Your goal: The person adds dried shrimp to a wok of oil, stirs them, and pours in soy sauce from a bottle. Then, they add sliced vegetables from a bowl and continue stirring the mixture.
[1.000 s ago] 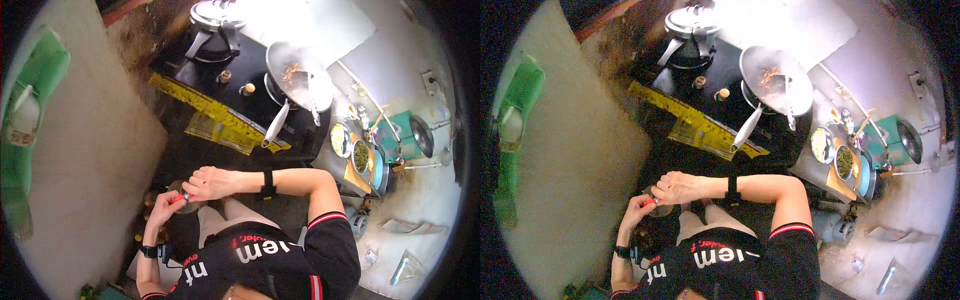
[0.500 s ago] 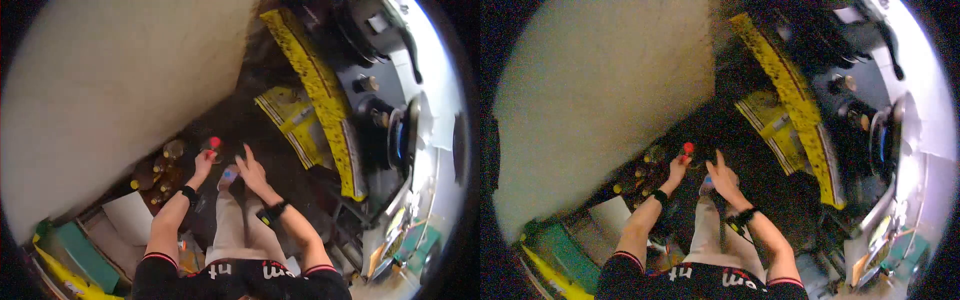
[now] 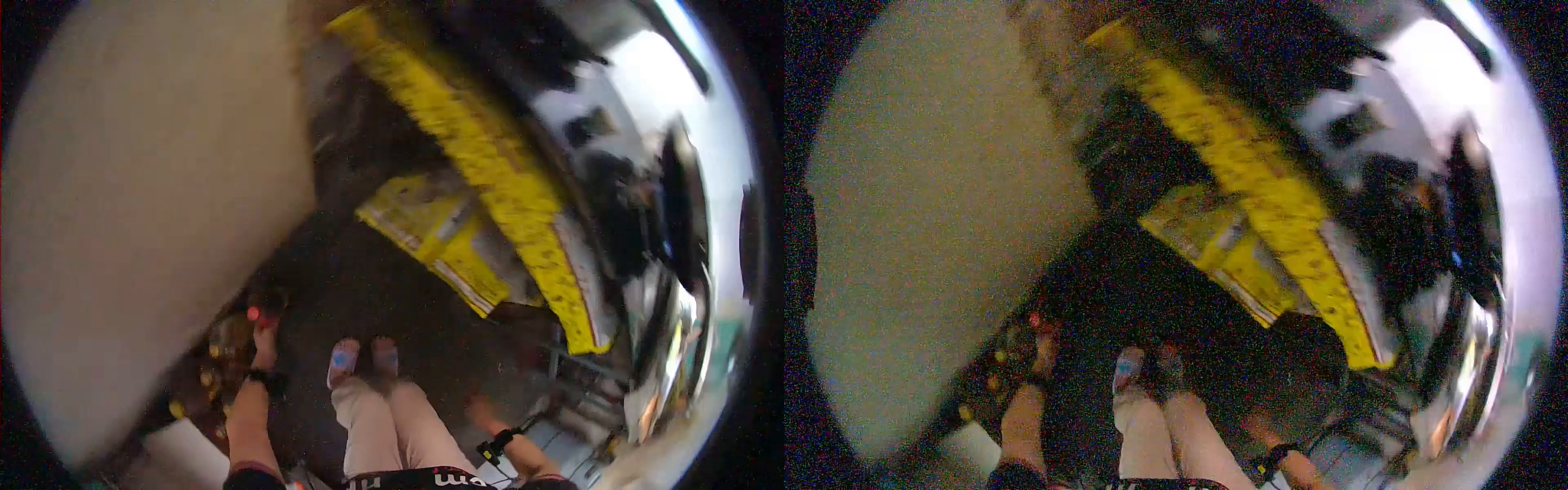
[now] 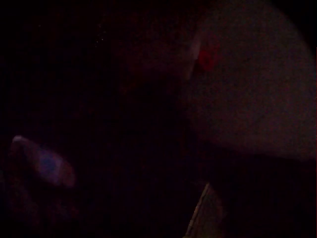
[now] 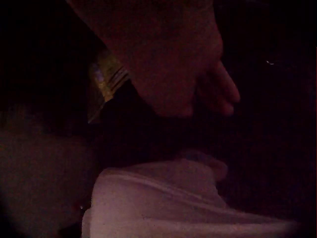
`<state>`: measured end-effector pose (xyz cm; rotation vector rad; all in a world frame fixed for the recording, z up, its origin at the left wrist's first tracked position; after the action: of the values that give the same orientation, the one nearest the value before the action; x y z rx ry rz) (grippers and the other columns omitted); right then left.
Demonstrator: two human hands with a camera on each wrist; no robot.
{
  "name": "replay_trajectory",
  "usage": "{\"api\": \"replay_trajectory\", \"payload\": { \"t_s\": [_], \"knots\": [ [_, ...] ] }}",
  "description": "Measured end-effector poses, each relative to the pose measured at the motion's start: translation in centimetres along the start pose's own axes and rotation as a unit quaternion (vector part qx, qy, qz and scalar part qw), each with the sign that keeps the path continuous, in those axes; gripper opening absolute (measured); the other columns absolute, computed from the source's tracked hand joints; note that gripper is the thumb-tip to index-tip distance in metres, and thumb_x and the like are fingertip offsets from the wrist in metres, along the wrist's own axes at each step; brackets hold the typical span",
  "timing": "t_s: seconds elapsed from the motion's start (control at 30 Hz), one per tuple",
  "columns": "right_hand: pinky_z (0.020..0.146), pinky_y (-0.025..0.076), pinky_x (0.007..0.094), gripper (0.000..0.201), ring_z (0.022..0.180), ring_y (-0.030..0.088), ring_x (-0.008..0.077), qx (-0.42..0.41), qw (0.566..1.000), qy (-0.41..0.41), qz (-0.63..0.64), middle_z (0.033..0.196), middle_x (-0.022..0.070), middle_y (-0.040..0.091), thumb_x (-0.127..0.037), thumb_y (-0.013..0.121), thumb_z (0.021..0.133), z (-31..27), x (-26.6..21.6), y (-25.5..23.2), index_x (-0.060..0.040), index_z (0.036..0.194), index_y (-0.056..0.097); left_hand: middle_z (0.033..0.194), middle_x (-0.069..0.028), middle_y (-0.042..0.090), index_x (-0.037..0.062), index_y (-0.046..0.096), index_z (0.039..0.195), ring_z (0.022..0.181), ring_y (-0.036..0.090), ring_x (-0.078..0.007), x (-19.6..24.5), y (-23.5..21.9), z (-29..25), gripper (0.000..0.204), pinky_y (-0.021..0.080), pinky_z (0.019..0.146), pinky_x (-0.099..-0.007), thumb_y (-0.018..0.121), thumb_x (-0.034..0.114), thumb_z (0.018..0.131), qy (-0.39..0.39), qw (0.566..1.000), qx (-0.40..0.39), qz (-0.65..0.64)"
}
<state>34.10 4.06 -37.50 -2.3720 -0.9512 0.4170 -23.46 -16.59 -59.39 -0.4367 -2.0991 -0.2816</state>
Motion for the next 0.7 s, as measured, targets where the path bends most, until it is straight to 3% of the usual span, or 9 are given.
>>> {"api": "replay_trajectory", "payload": {
  "t_s": [0.07, 0.1, 0.13, 0.2, 0.27, 0.33, 0.47, 0.6, 0.7],
  "knots": [
    [0.064, 0.048, 0.0419, 0.031, 0.076, 0.061, 0.0317, 0.112, 0.992, -0.032, 0.049, 0.088, 0.0180, 0.062, -0.025, 0.055, 0.078, -1.3, -2.5, 0.2, -0.0036, 0.102, 0.058, 0.105, -0.0058, 0.058, 0.0056, 0.056, 0.107, 0.092, 0.057, -0.0240, -5.9, -3.2, 2.2, 0.028, 0.044, 0.085, -0.0378, 0.054, 0.020, 0.083, -0.044, 0.962, -0.088, -0.255],
    [0.063, 0.049, 0.0404, 0.029, 0.072, 0.062, 0.0302, 0.205, 0.972, -0.088, 0.070, 0.085, 0.0168, 0.063, -0.026, 0.054, 0.080, -2.9, -4.4, -0.4, -0.0030, 0.097, 0.058, 0.105, -0.0058, 0.058, 0.0056, 0.056, 0.107, 0.092, 0.057, -0.0240, -1.6, 1.2, 3.5, 0.028, 0.044, 0.085, -0.0378, 0.054, 0.020, 0.083, -0.047, 0.958, -0.131, -0.250],
    [0.063, 0.049, 0.0404, 0.029, 0.072, 0.062, 0.0302, 0.228, 0.969, -0.050, 0.081, 0.085, 0.0168, 0.063, -0.026, 0.054, 0.080, -4.0, -6.1, -2.4, -0.0030, 0.097, 0.058, 0.099, -0.0083, 0.060, 0.0063, 0.057, 0.103, 0.089, 0.058, -0.0266, -1.0, -1.7, -3.3, 0.028, 0.045, 0.081, -0.0411, 0.057, 0.023, 0.080, -0.034, 0.980, -0.191, -0.035],
    [0.076, 0.048, 0.0418, 0.034, 0.080, 0.061, 0.0308, -0.022, 0.927, 0.136, 0.350, 0.092, 0.0188, 0.062, -0.027, 0.050, 0.082, -6.1, -8.7, -10.2, -0.0091, 0.109, 0.057, 0.089, -0.0132, 0.063, 0.0076, 0.059, 0.095, 0.083, 0.061, -0.0318, 6.6, 0.0, -8.3, 0.031, 0.047, 0.074, -0.0476, 0.061, 0.029, 0.074, 0.053, 0.882, -0.262, 0.388],
    [0.067, 0.049, 0.0404, 0.035, 0.070, 0.061, 0.0291, 0.068, 0.891, 0.143, 0.426, 0.083, 0.0173, 0.062, -0.028, 0.051, 0.081, -9.0, -9.2, -12.1, -0.0083, 0.109, 0.057, 0.089, -0.0165, 0.062, 0.0025, 0.055, 0.097, 0.080, 0.062, -0.0309, 15.2, 6.7, -15.2, 0.029, 0.050, 0.069, -0.0449, 0.060, 0.022, 0.076, -0.311, 0.909, -0.276, 0.002],
    [0.062, 0.049, 0.0395, 0.035, 0.064, 0.062, 0.0272, 0.125, 0.846, 0.152, 0.495, 0.079, 0.0163, 0.063, -0.027, 0.053, 0.079, -13.4, -9.6, -16.1, -0.0075, 0.108, 0.057, 0.088, -0.0201, 0.061, -0.0024, 0.052, 0.099, 0.077, 0.063, -0.0325, 21.0, 11.3, -19.7, 0.029, 0.053, 0.067, -0.0423, 0.059, 0.014, 0.077, -0.352, 0.903, -0.242, 0.048],
    [0.056, 0.050, 0.0328, 0.030, 0.058, 0.062, 0.0192, 0.338, 0.772, 0.260, 0.471, 0.078, 0.0141, 0.063, -0.010, 0.054, 0.075, -19.2, -6.4, -17.9, -0.0007, 0.103, 0.057, 0.099, -0.0230, 0.059, -0.0040, 0.050, 0.105, 0.089, 0.061, -0.0352, 32.8, 19.9, -27.7, 0.039, 0.051, 0.076, -0.0453, 0.053, 0.031, 0.088, -0.303, 0.858, -0.405, 0.090],
    [0.047, 0.045, 0.0304, 0.020, 0.049, 0.057, 0.0154, 0.595, 0.567, 0.208, 0.531, 0.062, 0.0080, 0.058, -0.005, 0.048, 0.082, -27.1, -0.7, -31.9, -0.0058, 0.102, 0.051, 0.105, -0.0208, 0.058, -0.0016, 0.045, 0.115, 0.096, 0.059, -0.0336, 44.0, 30.7, -33.3, 0.062, 0.047, 0.084, -0.0452, 0.033, 0.054, 0.089, -0.276, 0.767, -0.574, 0.074],
    [0.044, 0.043, 0.0252, 0.020, 0.047, 0.053, 0.0104, 0.668, 0.540, 0.207, 0.468, 0.060, 0.0036, 0.054, -0.011, 0.051, 0.087, -30.2, 2.1, -42.7, -0.0059, 0.106, 0.049, 0.104, -0.0203, 0.058, 0.0009, 0.044, 0.114, 0.095, 0.059, -0.0342, 51.0, 38.7, -36.6, 0.069, 0.048, 0.083, -0.0455, 0.024, 0.060, 0.087, -0.237, 0.712, -0.660, 0.040]
  ]
}}
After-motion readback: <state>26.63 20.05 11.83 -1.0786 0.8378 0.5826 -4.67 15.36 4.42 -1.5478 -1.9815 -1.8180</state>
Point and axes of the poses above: each hand's wrist, its own z-axis towards the middle knuckle, its own y-axis out of the palm, x = y × z, the point moved 3 cm from there along z, towards the middle knuckle
